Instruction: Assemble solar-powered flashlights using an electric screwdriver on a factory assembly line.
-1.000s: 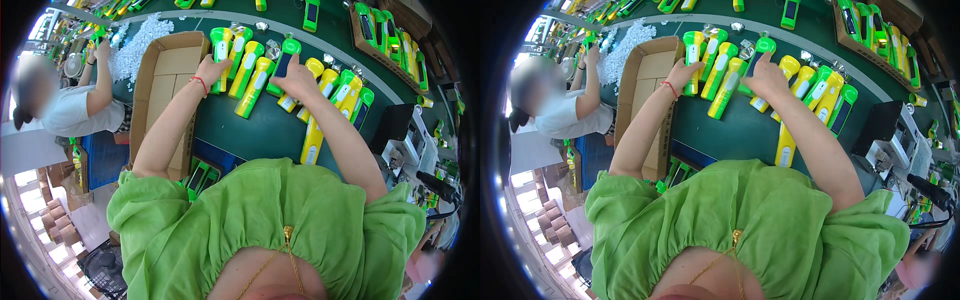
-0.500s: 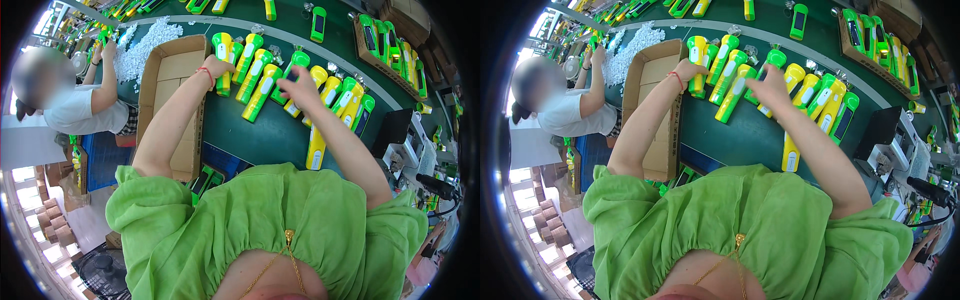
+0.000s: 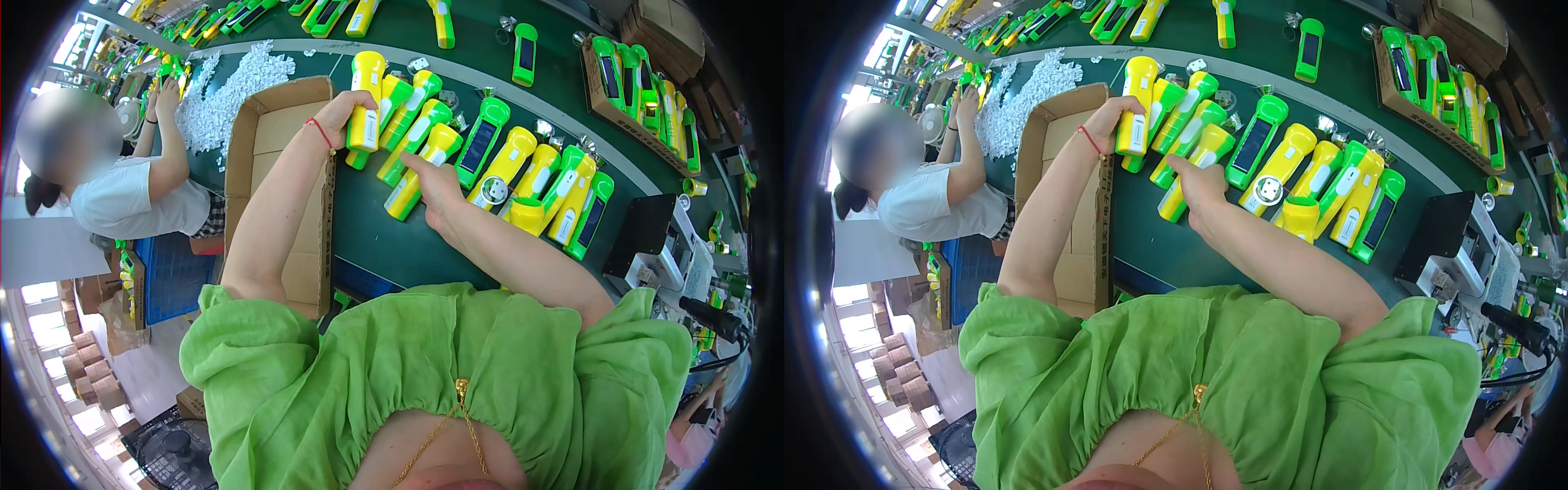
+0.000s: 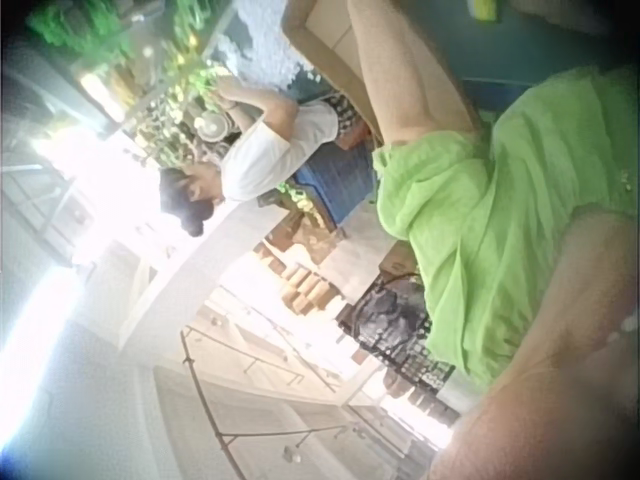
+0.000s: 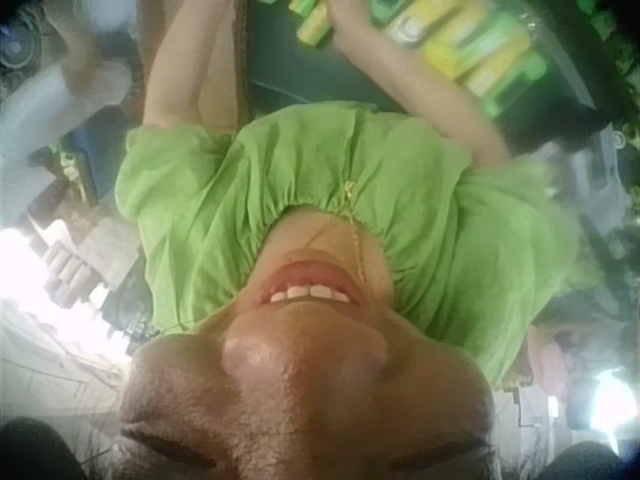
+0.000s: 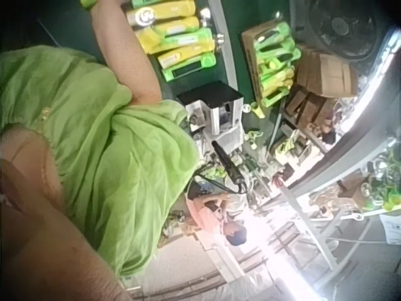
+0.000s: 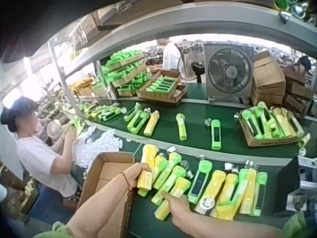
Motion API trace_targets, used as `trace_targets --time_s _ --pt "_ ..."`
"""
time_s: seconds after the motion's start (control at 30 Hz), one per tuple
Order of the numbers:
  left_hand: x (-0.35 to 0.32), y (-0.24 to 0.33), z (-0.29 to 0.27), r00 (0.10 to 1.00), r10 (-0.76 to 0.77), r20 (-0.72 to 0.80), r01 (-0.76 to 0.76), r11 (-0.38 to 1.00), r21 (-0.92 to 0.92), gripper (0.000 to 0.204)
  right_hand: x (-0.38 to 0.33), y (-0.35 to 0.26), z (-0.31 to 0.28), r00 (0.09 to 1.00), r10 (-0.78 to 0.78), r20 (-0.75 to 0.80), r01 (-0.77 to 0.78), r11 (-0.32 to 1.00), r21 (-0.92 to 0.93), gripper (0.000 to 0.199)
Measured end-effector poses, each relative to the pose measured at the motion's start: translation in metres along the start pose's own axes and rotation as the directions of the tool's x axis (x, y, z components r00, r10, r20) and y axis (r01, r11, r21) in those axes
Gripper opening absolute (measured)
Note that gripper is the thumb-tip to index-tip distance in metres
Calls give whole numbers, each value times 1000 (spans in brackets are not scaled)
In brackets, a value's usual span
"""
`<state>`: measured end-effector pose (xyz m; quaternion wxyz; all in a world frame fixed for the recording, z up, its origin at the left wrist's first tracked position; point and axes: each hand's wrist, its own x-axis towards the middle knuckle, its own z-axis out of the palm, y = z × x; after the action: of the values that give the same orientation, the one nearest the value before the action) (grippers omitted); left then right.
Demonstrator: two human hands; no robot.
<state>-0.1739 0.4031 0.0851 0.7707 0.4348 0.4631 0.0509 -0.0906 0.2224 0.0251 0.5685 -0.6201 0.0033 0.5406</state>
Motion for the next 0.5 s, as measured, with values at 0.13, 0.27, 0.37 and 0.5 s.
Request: trace_targets --time_s 0.13,0.27,0.37,0.5 --pt "5 -1 -8 978 81 195 -109 985 133 47 -10 -14 6 998 -53 -39 56 993 101 58" --pt "11 -3 10 958 -22 285 -18 990 137 57 3 -26 8 985 -172 11 167 969 180 60" --pt "10 -9 25 953 -32 300 18 999 51 57 16 -28 6 977 -212 24 202 955 218 61" --pt "-3 -27 48 921 178 346 -108 971 -212 54 15 -32 -9 943 -328 51 302 912 276 50"
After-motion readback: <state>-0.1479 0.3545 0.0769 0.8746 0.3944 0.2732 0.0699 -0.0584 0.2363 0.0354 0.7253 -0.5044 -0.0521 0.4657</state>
